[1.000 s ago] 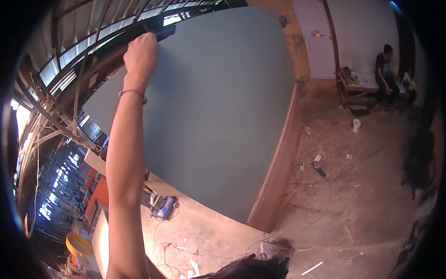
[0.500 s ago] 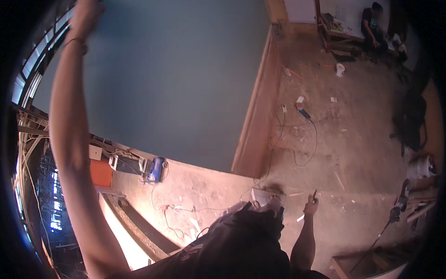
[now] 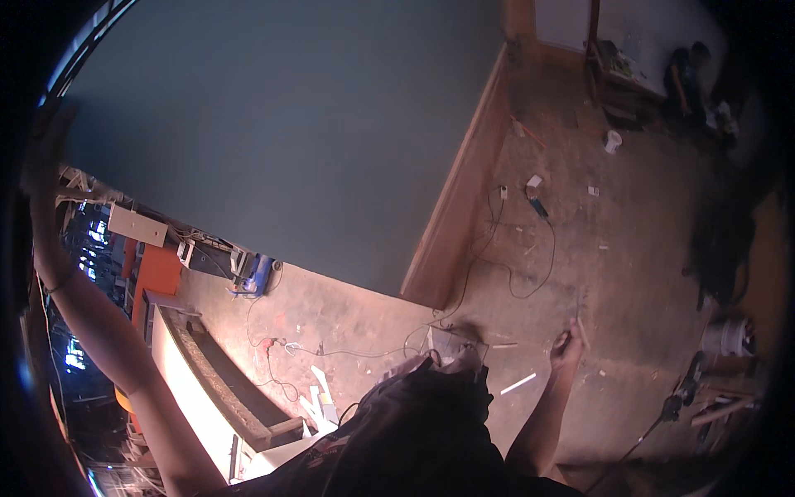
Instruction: The person trims the excess edge of a laminate sheet on a wooden cabinet using a square tool. The person then picks up a loose piece of wood and places it on the floor.
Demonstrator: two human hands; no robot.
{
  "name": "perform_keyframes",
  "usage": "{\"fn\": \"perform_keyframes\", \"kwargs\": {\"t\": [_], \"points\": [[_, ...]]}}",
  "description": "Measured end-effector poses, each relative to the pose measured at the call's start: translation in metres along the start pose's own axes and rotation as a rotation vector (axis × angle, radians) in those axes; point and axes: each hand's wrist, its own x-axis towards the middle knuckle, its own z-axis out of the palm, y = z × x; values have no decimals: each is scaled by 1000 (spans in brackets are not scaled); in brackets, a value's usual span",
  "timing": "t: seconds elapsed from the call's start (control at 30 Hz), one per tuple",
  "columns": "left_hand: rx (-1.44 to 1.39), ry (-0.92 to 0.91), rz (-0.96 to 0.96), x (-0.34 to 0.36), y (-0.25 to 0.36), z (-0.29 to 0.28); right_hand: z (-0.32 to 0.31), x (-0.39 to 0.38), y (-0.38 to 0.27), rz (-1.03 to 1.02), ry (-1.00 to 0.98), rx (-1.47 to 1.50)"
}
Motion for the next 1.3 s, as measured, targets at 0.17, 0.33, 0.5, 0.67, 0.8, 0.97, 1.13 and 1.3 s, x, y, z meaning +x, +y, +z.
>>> {"fn": "perform_keyframes", "kwargs": {"t": [0.17,0.33,0.5,0.67,0.8,0.97,1.13,1.3], "points": [[-28,77,13,-24,11,9,167,-53,-121,-226,-443,14],[1,284,-64,-29,13,-22,367,-223,-217,-558,-895,-149],[-11,767,285,11,48,-28,521,-358,-246,-695,-1258,-292],[155,92,424,66,54,-7,606,-459,-233,-662,-1334,-501],[-192,-349,282,97,26,44,635,-485,-220,-680,-1293,-771],[-283,-253,274,84,33,44,632,-498,-241,-1173,-1204,-1107],[-287,-250,295,90,20,49,630,-491,-213,-2189,-898,-1149],[-280,-213,267,90,30,55,632,-485,-216,-2509,-723,-1059]]}}
